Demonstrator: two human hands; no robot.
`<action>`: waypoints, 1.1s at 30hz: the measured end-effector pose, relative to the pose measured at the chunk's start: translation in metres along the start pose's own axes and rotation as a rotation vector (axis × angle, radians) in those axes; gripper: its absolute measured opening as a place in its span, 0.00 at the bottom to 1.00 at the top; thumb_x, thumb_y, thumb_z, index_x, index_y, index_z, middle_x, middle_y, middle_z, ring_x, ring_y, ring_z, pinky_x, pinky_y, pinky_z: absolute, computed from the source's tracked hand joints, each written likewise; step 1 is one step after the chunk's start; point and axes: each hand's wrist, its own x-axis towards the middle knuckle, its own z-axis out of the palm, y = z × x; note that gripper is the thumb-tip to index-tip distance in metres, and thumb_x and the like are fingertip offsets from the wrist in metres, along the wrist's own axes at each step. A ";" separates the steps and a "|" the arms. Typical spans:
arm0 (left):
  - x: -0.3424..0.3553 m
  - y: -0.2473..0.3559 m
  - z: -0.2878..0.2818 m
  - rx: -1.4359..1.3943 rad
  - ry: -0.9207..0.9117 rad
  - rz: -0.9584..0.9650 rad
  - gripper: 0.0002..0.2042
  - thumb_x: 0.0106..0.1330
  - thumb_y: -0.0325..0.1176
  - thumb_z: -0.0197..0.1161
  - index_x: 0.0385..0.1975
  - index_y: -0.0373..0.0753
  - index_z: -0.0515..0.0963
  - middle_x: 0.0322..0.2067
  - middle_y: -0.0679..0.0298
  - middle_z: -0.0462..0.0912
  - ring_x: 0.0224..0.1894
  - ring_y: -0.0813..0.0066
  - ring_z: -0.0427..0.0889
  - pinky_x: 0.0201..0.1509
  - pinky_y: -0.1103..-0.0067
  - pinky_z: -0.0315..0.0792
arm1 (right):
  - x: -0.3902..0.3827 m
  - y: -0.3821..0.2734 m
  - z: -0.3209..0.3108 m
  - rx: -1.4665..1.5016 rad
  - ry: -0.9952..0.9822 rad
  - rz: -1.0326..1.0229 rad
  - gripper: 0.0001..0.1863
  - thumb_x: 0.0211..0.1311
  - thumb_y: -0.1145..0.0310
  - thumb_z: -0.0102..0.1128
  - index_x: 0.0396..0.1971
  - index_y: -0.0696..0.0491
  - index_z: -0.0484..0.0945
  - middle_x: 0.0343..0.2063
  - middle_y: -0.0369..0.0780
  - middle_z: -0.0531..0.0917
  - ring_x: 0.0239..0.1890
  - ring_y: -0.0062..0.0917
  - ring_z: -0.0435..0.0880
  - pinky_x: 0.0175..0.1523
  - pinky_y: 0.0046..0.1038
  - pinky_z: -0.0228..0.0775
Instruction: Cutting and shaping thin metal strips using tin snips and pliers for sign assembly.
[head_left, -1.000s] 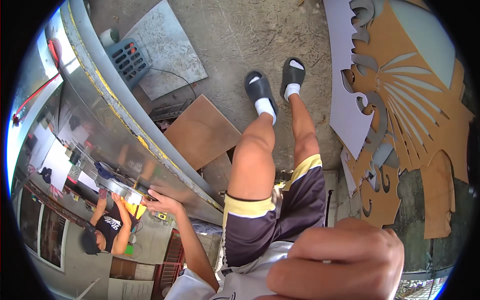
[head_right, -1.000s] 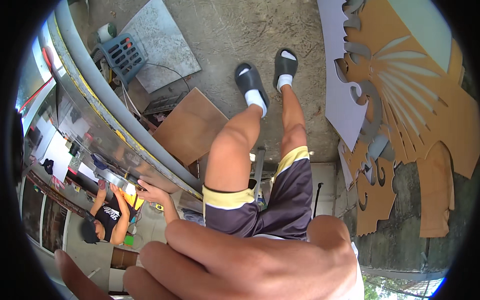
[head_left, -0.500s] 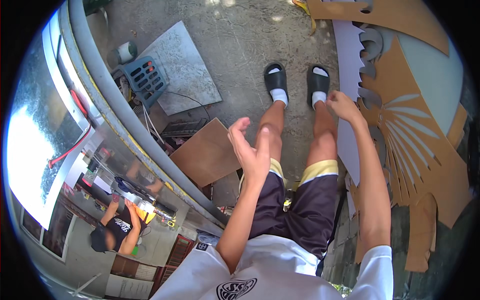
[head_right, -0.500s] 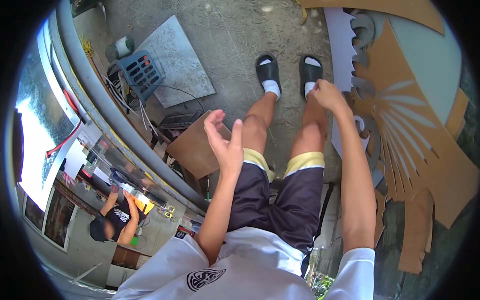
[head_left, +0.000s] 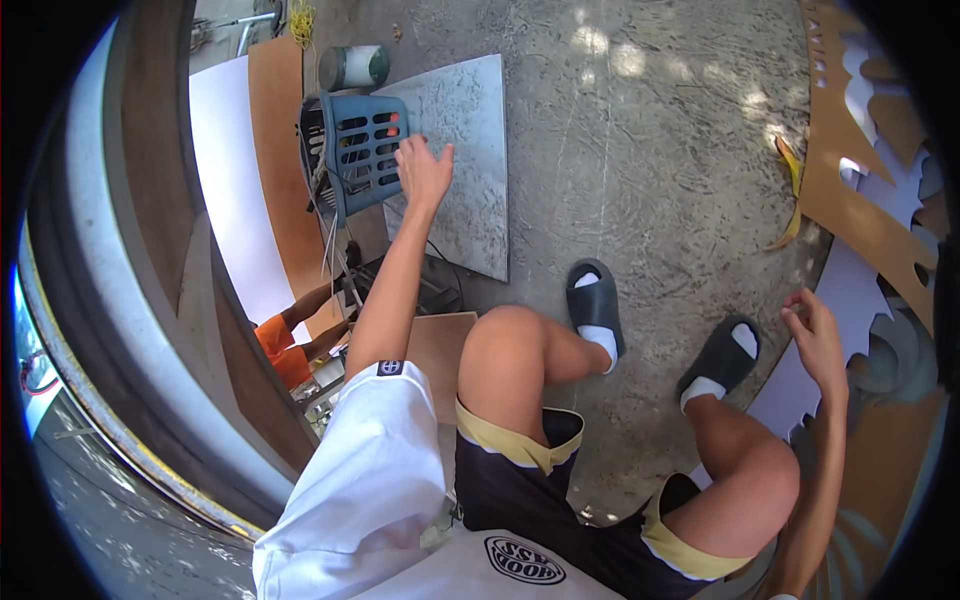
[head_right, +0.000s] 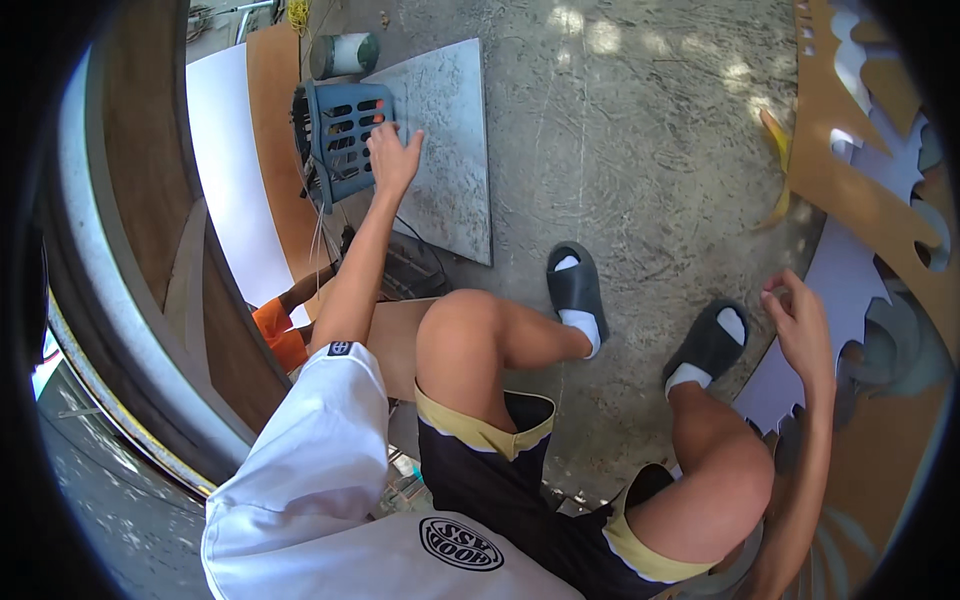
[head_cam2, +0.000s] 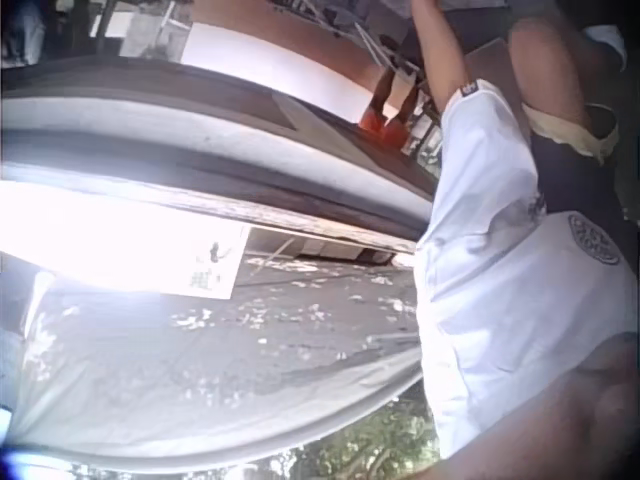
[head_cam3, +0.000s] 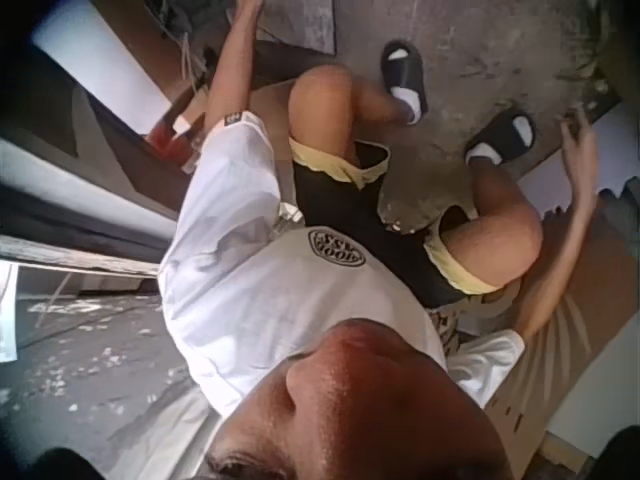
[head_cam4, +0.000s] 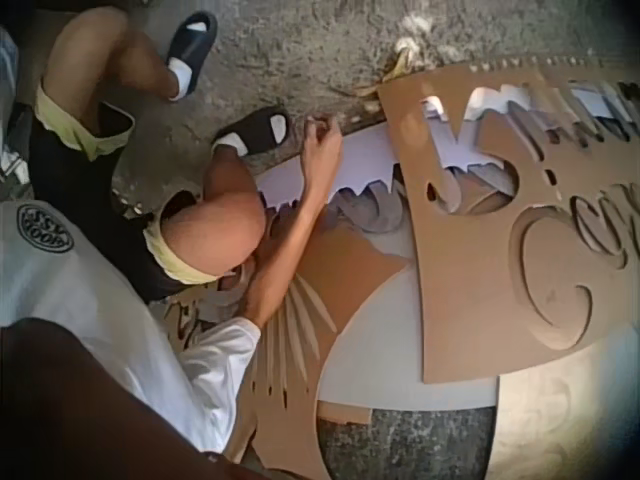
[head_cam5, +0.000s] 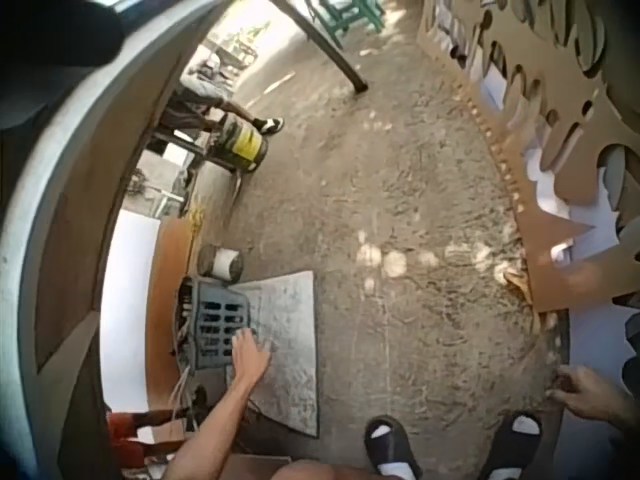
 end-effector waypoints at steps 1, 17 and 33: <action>0.018 -0.036 0.008 0.043 0.010 -0.052 0.26 0.60 0.45 0.68 0.51 0.33 0.74 0.51 0.47 0.75 0.56 0.46 0.73 0.57 0.57 0.70 | 0.018 -0.004 -0.004 -0.022 -0.040 -0.007 0.09 0.64 0.68 0.59 0.37 0.58 0.74 0.15 0.44 0.68 0.19 0.31 0.64 0.29 0.36 0.55; 0.052 -0.332 0.063 -0.335 -0.233 -0.733 0.46 0.44 0.52 0.73 0.59 0.21 0.72 0.58 0.37 0.77 0.60 0.48 0.78 0.63 0.65 0.70 | 0.174 -0.158 0.006 -0.682 -0.172 -0.379 0.12 0.58 0.66 0.64 0.37 0.58 0.79 0.20 0.44 0.77 0.27 0.36 0.79 0.37 0.39 0.68; -0.022 -0.209 0.058 0.062 -0.021 -0.618 0.24 0.47 0.35 0.75 0.44 0.32 0.80 0.44 0.44 0.85 0.51 0.48 0.84 0.57 0.62 0.77 | 0.203 -0.230 0.103 -0.799 -0.282 -0.590 0.15 0.56 0.63 0.63 0.33 0.61 0.85 0.32 0.54 0.86 0.39 0.47 0.86 0.47 0.41 0.77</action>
